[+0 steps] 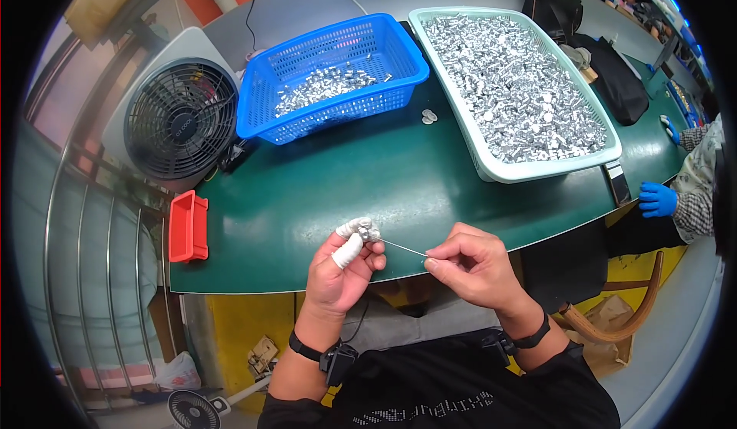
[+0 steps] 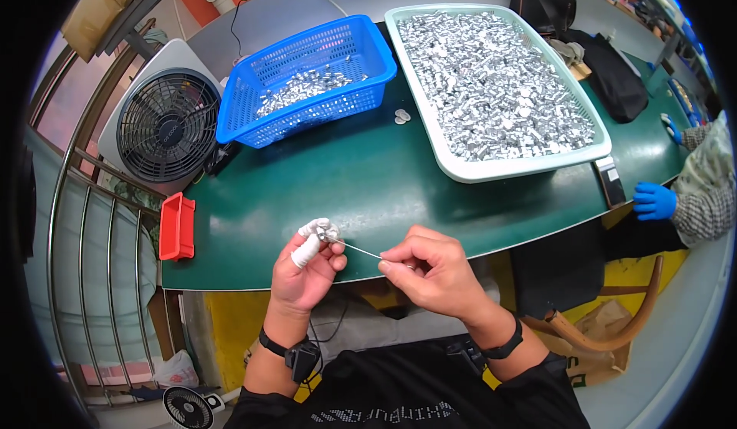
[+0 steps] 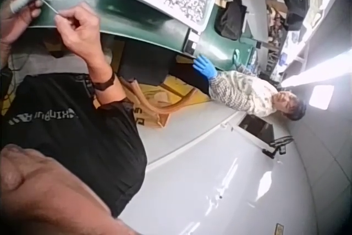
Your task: The person picks up a metal part from a blue basket and inserts a thin metal rod into its openings. After setting the part down, they reach into a white tray to select another metal part and repeat the process.
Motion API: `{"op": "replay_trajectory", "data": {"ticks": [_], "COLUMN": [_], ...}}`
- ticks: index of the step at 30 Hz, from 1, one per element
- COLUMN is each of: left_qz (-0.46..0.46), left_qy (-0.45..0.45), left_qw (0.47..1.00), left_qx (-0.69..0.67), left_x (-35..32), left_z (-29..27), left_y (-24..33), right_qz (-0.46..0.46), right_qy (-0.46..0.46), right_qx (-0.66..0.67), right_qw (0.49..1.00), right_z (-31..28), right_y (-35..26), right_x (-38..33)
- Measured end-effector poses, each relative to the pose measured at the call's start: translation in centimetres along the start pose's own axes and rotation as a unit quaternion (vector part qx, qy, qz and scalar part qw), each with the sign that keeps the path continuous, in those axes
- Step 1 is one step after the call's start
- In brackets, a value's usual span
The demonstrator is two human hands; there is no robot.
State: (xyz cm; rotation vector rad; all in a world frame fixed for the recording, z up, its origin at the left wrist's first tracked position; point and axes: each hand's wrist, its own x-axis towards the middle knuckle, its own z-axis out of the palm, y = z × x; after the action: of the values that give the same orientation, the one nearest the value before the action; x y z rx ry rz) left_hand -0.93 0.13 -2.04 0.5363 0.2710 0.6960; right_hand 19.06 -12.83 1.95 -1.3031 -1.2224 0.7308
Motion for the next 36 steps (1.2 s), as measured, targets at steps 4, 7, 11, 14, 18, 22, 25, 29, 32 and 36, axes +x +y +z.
{"op": "replay_trajectory", "data": {"ticks": [4,7,11,14,18,22,25,29,32,36], "left_qz": [0.025,0.06,0.136,0.054,0.086,0.213,0.092,0.128,0.162,0.139], "left_qy": [0.03,0.06,0.096,0.078,0.073,0.142,0.104,0.105,0.105,0.115], "left_qw": [0.996,0.977,0.896,0.981,0.96,0.822,0.94,0.897,0.866,0.906], "left_qx": [0.08,0.195,0.411,0.167,0.255,0.509,0.31,0.41,0.462,0.382], "left_x": [-0.2,-0.5,-0.7,-0.5,-0.5,-1.1,-0.6,-0.7,-0.6,-0.6], "left_z": [0.7,1.2,1.7,1.8,1.8,2.5,1.7,2.2,2.2,1.3], "left_y": [-0.5,-0.9,-1.0,-0.6,-0.7,-1.6,-0.1,-0.7,-1.0,-0.3], "right_qz": [-0.001,0.007,0.005,0.153,0.154,0.061,0.071,0.058,0.05,0.03], "right_qy": [0.002,0.0,-0.006,-0.027,-0.033,-0.033,-0.038,-0.037,-0.03,-0.015], "right_qx": [-0.03,-0.057,-0.085,0.183,0.243,0.062,0.121,0.146,0.136,0.101], "right_qw": [1.0,0.998,0.996,0.971,0.957,0.996,0.989,0.987,0.989,0.994], "right_z": [0.0,0.1,0.3,0.1,-0.2,0.3,0.3,0.3,0.1,-0.8], "right_y": [-0.4,-0.9,-0.7,0.6,1.8,2.2,2.4,3.6,3.7,3.0], "right_x": [-0.1,-0.2,-0.3,-0.4,-0.5,-0.4,-0.3,-0.4,-0.5,-0.1]}}
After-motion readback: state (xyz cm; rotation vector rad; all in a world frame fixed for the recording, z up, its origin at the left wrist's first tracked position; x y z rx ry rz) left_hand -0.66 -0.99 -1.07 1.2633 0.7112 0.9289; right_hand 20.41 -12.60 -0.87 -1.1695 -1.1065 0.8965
